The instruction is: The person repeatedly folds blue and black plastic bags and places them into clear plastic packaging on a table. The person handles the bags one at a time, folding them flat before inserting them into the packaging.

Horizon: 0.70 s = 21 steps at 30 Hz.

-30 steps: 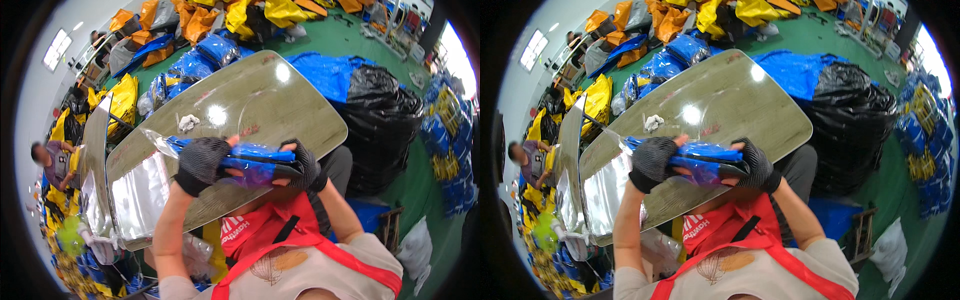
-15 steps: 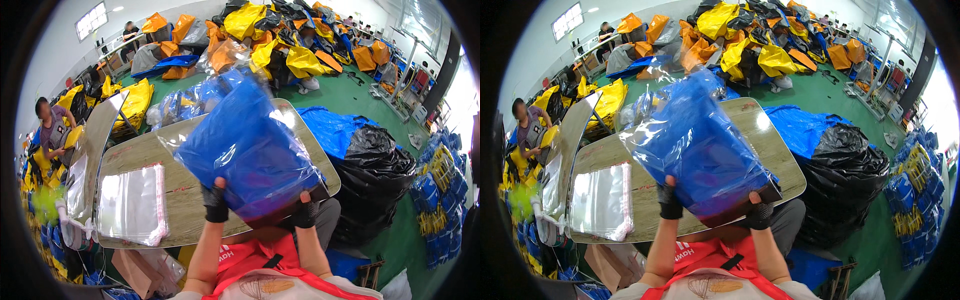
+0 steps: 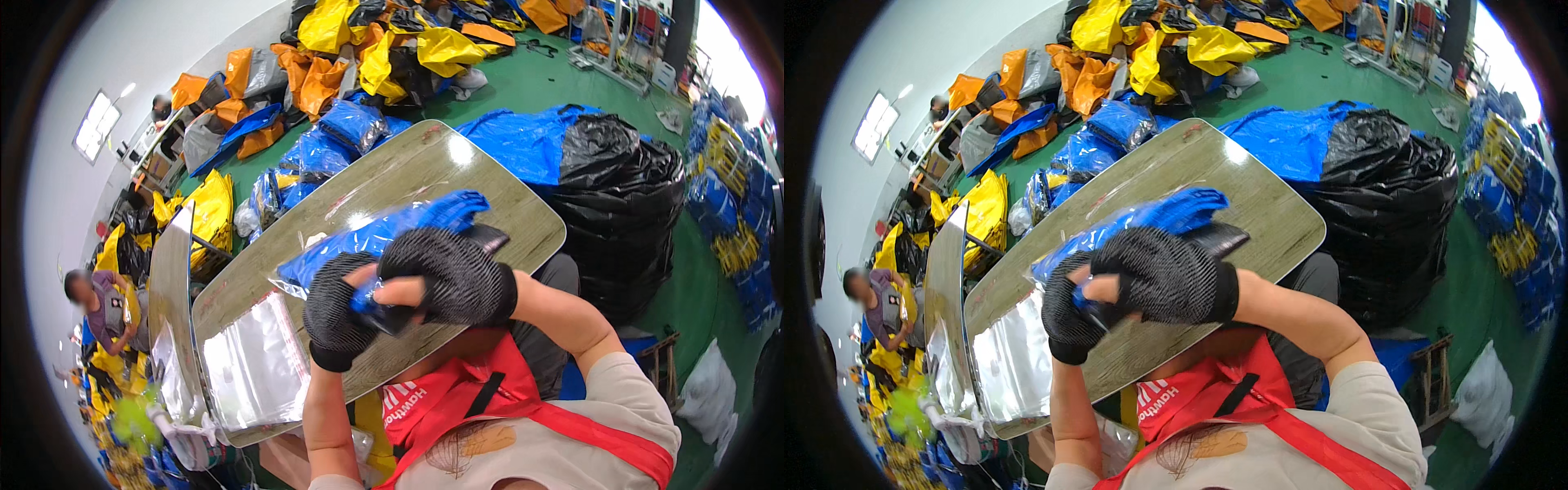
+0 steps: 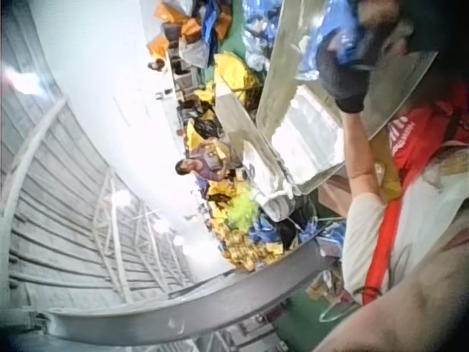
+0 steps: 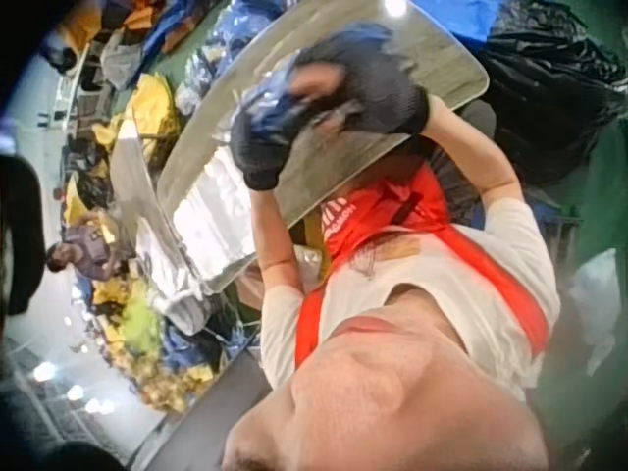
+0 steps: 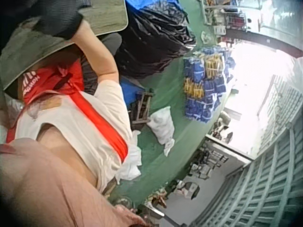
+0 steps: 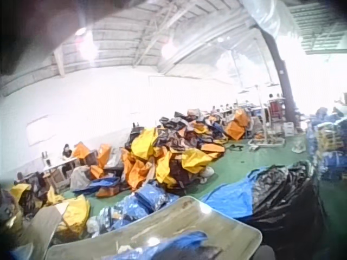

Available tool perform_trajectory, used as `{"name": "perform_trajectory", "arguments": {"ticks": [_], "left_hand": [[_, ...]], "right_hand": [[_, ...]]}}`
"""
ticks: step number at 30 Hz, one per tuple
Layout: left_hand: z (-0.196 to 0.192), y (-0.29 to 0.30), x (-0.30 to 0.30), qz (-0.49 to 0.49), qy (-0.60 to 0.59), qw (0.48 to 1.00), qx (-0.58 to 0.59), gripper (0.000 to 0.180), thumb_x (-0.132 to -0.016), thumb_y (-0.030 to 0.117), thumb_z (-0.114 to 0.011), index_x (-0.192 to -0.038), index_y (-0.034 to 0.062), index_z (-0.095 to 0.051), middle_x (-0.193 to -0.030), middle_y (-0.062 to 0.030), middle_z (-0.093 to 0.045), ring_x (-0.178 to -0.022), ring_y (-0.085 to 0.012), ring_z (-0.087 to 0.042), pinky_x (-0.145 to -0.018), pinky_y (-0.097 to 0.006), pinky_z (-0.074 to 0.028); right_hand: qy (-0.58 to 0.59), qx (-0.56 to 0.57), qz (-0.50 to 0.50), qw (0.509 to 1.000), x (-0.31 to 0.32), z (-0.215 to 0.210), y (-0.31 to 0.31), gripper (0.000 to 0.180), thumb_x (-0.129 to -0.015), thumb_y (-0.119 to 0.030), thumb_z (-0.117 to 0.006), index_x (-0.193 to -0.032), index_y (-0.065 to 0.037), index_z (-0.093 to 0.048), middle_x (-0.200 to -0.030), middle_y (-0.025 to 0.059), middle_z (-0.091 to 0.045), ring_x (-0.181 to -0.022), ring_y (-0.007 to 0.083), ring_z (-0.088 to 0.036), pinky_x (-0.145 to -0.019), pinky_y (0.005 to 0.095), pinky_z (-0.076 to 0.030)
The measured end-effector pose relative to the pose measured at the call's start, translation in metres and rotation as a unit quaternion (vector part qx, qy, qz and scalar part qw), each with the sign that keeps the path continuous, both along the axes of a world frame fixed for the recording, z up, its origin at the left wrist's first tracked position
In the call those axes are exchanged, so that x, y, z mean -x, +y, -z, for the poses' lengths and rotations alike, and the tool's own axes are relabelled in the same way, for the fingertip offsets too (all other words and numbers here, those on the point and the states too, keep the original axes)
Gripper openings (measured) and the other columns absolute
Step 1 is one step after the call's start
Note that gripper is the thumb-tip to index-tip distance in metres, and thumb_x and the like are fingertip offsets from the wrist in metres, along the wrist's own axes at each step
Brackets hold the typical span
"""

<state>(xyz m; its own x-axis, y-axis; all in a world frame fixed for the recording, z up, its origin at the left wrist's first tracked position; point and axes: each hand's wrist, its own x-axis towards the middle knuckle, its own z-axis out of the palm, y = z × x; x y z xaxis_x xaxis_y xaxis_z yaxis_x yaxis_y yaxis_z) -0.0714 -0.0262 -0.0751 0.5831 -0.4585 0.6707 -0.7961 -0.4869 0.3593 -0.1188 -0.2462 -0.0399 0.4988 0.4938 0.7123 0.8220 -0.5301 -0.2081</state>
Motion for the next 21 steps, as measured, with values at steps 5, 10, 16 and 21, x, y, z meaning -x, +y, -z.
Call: {"name": "perform_trajectory", "arguments": {"ticks": [5, 10, 16, 21], "left_hand": [[0.024, 0.047, -0.030, -0.013, 0.067, 0.998, -0.012, 0.056, -0.063, 0.030, -0.085, -0.109, 0.0079, -0.062, -0.106, -0.0137, -0.064, -0.102, -0.0310, -0.061, -0.091, -0.039, -0.045], [0.050, 0.025, -0.025, 0.078, 0.201, 0.923, 0.319, 0.092, -0.059, 0.045, -0.087, -0.128, 0.0018, -0.045, -0.121, -0.0115, -0.056, -0.113, -0.0240, -0.054, -0.099, -0.038, -0.042], [0.014, 0.026, 0.002, 0.025, 0.278, 0.860, 0.428, 0.063, -0.090, 0.050, -0.047, -0.127, -0.0018, -0.046, -0.116, -0.0151, -0.056, -0.106, -0.0236, -0.055, -0.094, -0.037, -0.043], [0.013, 0.059, 0.000, -0.125, 0.366, 0.879, 0.279, 0.035, -0.097, 0.024, -0.045, -0.098, -0.0029, -0.067, -0.090, -0.0082, -0.064, -0.086, -0.0155, -0.059, -0.081, -0.028, -0.045]], "right_hand": [[0.152, -0.499, 0.164, 0.837, -0.014, 0.049, -0.055, 0.063, -0.080, -0.036, -0.072, -0.126, 0.000, -0.048, -0.118, 0.0128, -0.057, -0.102, 0.0260, -0.059, -0.095, 0.0358, -0.043], [0.440, -0.603, -0.044, 0.664, -0.033, 0.079, -0.059, 0.030, -0.084, -0.022, -0.064, -0.103, 0.002, -0.064, -0.093, 0.0066, -0.067, -0.089, 0.0140, -0.061, -0.082, 0.0265, -0.047], [0.375, -0.372, 0.170, 0.832, -0.020, 0.065, -0.036, 0.031, -0.091, -0.025, -0.060, -0.111, -0.001, -0.063, -0.088, 0.0058, -0.068, -0.078, 0.0100, -0.058, -0.075, 0.0240, -0.045], [0.358, -0.389, 0.121, 0.840, -0.017, 0.070, -0.033, 0.034, -0.095, -0.030, -0.054, -0.099, 0.003, -0.066, -0.078, 0.0053, -0.066, -0.074, 0.0077, -0.056, -0.069, 0.0237, -0.045]]}}
